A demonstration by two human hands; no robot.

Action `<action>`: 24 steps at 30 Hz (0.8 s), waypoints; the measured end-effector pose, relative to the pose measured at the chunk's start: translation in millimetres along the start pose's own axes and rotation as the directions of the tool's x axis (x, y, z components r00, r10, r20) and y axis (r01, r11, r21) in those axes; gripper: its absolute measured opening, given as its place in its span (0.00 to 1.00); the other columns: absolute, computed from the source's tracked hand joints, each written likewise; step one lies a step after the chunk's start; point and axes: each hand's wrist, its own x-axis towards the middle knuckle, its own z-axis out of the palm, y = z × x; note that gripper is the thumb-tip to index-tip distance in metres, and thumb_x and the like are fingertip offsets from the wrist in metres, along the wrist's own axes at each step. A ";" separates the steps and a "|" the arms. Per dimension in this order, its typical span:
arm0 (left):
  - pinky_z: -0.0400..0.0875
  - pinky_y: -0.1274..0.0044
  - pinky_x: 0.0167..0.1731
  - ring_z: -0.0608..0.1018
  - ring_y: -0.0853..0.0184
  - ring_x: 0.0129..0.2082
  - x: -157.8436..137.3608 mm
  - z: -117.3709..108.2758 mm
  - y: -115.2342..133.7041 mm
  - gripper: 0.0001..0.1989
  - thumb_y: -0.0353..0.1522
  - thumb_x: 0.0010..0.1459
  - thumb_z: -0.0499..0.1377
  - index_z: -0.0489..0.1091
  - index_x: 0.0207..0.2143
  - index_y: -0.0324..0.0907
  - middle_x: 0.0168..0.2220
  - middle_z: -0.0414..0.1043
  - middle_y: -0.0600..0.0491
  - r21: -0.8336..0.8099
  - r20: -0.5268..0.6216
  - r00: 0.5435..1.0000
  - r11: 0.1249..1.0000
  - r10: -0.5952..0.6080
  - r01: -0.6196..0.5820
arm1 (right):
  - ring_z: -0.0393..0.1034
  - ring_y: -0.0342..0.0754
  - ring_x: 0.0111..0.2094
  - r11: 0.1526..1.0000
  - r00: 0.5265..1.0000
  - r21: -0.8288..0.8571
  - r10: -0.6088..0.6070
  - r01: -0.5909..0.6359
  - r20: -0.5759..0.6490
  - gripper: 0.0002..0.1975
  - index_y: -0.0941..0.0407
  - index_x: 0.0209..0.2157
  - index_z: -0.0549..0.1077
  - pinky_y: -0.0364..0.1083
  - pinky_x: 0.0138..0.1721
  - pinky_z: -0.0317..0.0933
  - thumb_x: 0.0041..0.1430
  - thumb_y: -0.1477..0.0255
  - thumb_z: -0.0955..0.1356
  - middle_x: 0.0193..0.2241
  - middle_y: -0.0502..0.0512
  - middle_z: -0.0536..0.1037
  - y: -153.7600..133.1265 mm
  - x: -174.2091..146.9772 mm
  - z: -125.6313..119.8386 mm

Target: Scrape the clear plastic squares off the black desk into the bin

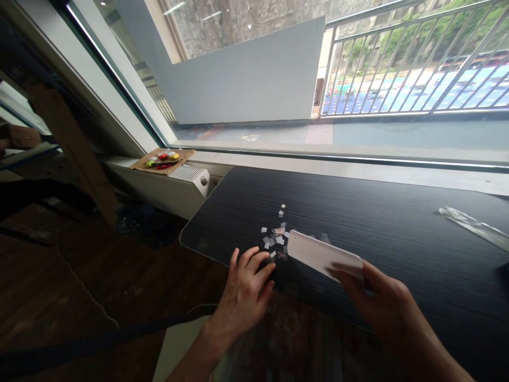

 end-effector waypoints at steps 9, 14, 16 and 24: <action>0.60 0.46 0.61 0.70 0.53 0.60 -8.5 -2.0 -6.3 0.15 0.30 0.65 0.52 0.72 0.52 0.42 0.54 0.73 0.45 0.010 -0.100 0.991 0.996 -0.092 0.094 | 0.81 0.47 0.30 0.977 0.993 0.180 0.110 -0.116 0.044 0.09 0.47 0.35 0.82 0.39 0.34 0.70 0.57 0.66 0.68 0.30 0.43 0.86 -1.6 -35.2 -22.0; 0.59 0.48 0.62 0.69 0.54 0.61 -10.4 -0.6 -3.4 0.15 0.30 0.65 0.52 0.72 0.51 0.44 0.54 0.73 0.45 -0.006 -0.102 0.989 0.995 -0.104 0.104 | 0.79 0.46 0.28 0.988 0.996 0.132 0.075 -0.079 0.039 0.09 0.48 0.35 0.82 0.39 0.32 0.69 0.58 0.66 0.68 0.28 0.43 0.85 1.1 -34.4 -18.6; 0.58 0.48 0.62 0.69 0.54 0.61 -11.0 0.0 -4.1 0.15 0.30 0.65 0.53 0.72 0.51 0.43 0.53 0.73 0.45 -0.003 -0.105 0.988 0.994 -0.111 0.111 | 0.78 0.44 0.26 0.996 0.999 0.086 0.036 -0.039 0.039 0.09 0.48 0.35 0.82 0.38 0.30 0.67 0.59 0.66 0.67 0.27 0.43 0.84 2.4 -31.7 -18.5; 0.55 0.46 0.63 0.68 0.53 0.61 -15.7 -6.2 0.3 0.15 0.29 0.65 0.52 0.74 0.49 0.44 0.52 0.73 0.46 -0.018 -0.079 0.995 0.998 -0.063 0.062 | 0.79 0.47 0.28 0.999 0.997 0.048 -0.026 0.022 0.076 0.09 0.49 0.36 0.81 0.40 0.32 0.68 0.61 0.65 0.68 0.30 0.46 0.85 -1.1 -32.7 -25.1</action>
